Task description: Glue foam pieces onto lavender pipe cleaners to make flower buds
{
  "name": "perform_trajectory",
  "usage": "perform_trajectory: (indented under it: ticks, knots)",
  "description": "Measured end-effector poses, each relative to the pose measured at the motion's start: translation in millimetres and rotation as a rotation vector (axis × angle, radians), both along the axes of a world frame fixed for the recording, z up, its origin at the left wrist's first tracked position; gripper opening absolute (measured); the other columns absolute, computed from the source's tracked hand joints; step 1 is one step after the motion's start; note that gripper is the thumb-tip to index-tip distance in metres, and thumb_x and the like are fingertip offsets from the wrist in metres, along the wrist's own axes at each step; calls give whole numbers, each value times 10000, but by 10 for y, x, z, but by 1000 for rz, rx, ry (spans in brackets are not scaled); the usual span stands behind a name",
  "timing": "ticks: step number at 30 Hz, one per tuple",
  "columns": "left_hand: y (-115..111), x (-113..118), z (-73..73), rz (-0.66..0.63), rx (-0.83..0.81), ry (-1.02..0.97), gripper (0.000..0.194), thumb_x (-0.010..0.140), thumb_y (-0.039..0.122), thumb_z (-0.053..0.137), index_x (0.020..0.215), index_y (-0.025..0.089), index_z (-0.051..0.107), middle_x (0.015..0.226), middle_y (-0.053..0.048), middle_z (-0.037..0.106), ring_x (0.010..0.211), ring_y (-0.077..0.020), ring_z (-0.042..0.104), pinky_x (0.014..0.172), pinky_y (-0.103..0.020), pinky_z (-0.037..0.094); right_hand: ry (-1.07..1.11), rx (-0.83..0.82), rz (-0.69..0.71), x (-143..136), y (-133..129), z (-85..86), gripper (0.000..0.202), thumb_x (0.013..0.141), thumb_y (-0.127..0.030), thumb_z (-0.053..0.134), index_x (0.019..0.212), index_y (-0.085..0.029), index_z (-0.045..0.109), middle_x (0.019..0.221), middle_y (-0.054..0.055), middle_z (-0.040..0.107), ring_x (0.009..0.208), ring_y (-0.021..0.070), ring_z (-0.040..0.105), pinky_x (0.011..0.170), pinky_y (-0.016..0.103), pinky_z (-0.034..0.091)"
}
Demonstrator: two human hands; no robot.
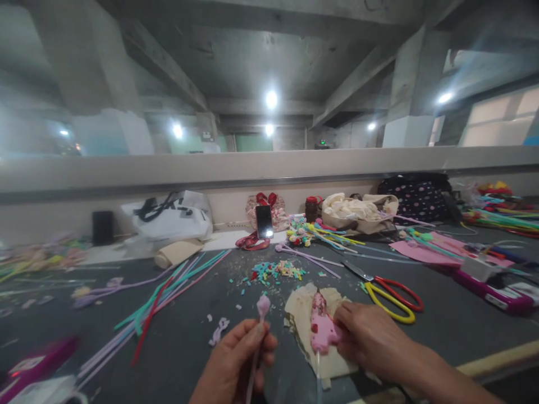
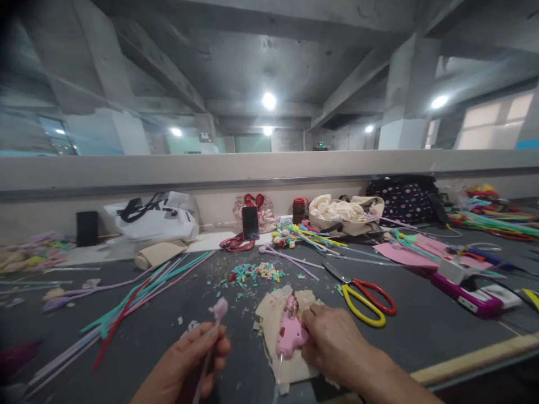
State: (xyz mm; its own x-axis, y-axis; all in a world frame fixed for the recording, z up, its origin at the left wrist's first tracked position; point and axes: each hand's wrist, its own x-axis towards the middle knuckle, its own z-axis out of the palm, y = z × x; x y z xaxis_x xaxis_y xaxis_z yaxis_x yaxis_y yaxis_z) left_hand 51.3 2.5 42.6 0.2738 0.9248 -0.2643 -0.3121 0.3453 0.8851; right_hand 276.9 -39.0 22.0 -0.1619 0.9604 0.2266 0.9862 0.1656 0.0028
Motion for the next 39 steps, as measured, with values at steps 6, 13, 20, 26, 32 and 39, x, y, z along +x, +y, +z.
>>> perform_trajectory:
  ticks: [6, 13, 20, 26, 32, 39]
  knots:
    - [284, 406, -33, -157, -17, -25, 135, 669, 246, 614, 700, 124, 564, 705, -62, 643, 593, -102, 591, 448, -146, 422, 12, 9, -1, 46, -1, -26, 71, 679, -153, 500, 694, -178, 565, 683, 40, 624, 637, 201, 568, 545, 274, 313]
    - [393, 655, -324, -205, -40, 36, 128, 669, 217, 604, 667, 93, 574, 675, -84, 638, 569, -102, 587, 519, -177, 451, 405, 17, 0, 314, -108, 129, 144, 806, -268, 431, 825, -222, 567, 794, 22, 618, 722, 180, 547, 639, 272, 381]
    - [383, 681, -390, -190, -19, 66, 166, 647, 270, 636, 657, 119, 568, 705, -65, 633, 585, -88, 565, 540, -174, 435, 1187, 64, -156, 640, -63, 209, 242, 774, -405, 460, 848, -207, 577, 771, -4, 605, 721, 173, 553, 615, 229, 416]
    - [329, 741, -401, -182, 45, 152, 225, 612, 319, 655, 591, 128, 537, 598, -5, 599, 483, -51, 485, 481, -154, 364, 1566, 81, -207, 790, 118, 143, 260, 709, -420, 558, 791, -173, 570, 497, -53, 521, 415, 76, 429, 420, 172, 312]
    - [357, 744, -436, -173, 101, 89, 296, 543, 402, 679, 574, 146, 532, 497, 30, 545, 405, -57, 424, 411, -172, 297, 1569, 44, -200, 846, 182, 138, 299, 708, -439, 552, 770, -148, 588, 470, -36, 544, 387, 69, 423, 405, 171, 301]
    - [246, 935, -9, -395, 487, 234, 175, 646, 311, 602, 552, 165, 582, 1058, -77, 582, 796, -182, 572, 532, -228, 420, 1567, -27, -177, 675, 166, 164, 263, 708, -413, 558, 763, -158, 587, 493, -47, 543, 413, 65, 459, 404, 161, 313]
